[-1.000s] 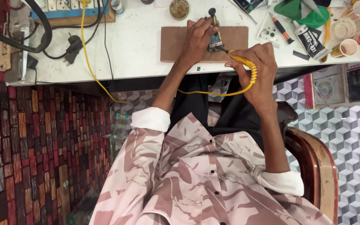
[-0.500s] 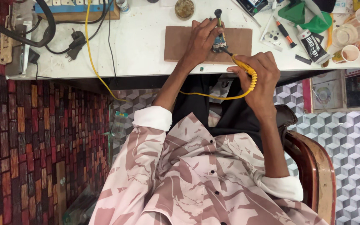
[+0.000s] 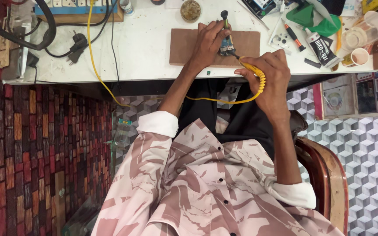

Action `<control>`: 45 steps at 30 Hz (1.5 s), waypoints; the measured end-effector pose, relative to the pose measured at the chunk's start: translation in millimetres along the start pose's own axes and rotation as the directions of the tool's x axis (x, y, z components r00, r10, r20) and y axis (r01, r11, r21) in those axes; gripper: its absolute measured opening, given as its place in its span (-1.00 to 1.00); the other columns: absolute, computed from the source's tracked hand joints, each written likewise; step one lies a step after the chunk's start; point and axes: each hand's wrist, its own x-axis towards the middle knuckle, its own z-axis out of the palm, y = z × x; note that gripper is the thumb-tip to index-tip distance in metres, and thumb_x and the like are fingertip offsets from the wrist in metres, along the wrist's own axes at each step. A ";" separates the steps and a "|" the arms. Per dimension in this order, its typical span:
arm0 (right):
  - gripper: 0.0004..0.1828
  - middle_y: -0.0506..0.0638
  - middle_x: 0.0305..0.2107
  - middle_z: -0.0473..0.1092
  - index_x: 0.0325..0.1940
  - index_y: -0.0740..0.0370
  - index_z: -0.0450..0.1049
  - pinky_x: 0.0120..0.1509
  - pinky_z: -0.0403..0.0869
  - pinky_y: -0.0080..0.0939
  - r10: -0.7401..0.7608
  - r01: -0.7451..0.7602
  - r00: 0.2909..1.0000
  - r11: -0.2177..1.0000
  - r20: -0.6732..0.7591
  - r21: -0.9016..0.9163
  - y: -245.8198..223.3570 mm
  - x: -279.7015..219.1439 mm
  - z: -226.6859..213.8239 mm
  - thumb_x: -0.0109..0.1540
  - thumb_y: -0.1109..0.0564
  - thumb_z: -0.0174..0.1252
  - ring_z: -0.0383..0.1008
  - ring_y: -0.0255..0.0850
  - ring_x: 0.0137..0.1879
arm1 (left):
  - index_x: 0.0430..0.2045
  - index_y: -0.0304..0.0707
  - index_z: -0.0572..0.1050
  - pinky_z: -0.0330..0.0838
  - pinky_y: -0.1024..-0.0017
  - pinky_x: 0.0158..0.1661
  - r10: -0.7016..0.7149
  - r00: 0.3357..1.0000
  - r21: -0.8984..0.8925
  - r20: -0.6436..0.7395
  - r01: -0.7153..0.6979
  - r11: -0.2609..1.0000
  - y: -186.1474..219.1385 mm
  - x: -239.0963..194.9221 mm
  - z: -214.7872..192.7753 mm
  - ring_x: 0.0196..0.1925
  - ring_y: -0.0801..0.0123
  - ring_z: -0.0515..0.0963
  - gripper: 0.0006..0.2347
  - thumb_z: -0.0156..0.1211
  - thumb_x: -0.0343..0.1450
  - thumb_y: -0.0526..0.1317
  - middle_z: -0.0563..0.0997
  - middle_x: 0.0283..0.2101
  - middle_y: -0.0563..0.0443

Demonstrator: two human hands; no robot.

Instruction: The person uses a soldering iron and a small screwdriver to work on a circuit board placed on a wooden mat. They repeatedly apply the soldering iron to various points on the board while holding it steady with the screwdriver. The workspace is cluttered with tools and electronic components.

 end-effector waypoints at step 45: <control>-0.82 0.09 -0.29 0.38 -0.07 0.36 0.53 0.01 0.35 -0.09 0.056 -0.049 0.988 0.997 -0.141 0.054 25.3 -23.6 6.3 0.43 0.18 0.36 0.32 -0.04 -0.07 | -0.12 -0.22 0.58 0.16 0.32 -0.04 -0.068 0.998 0.045 -0.014 0.069 0.997 -5.8 -2.7 4.3 -0.25 0.24 0.26 -0.66 -0.05 0.60 0.03 0.53 -0.34 0.03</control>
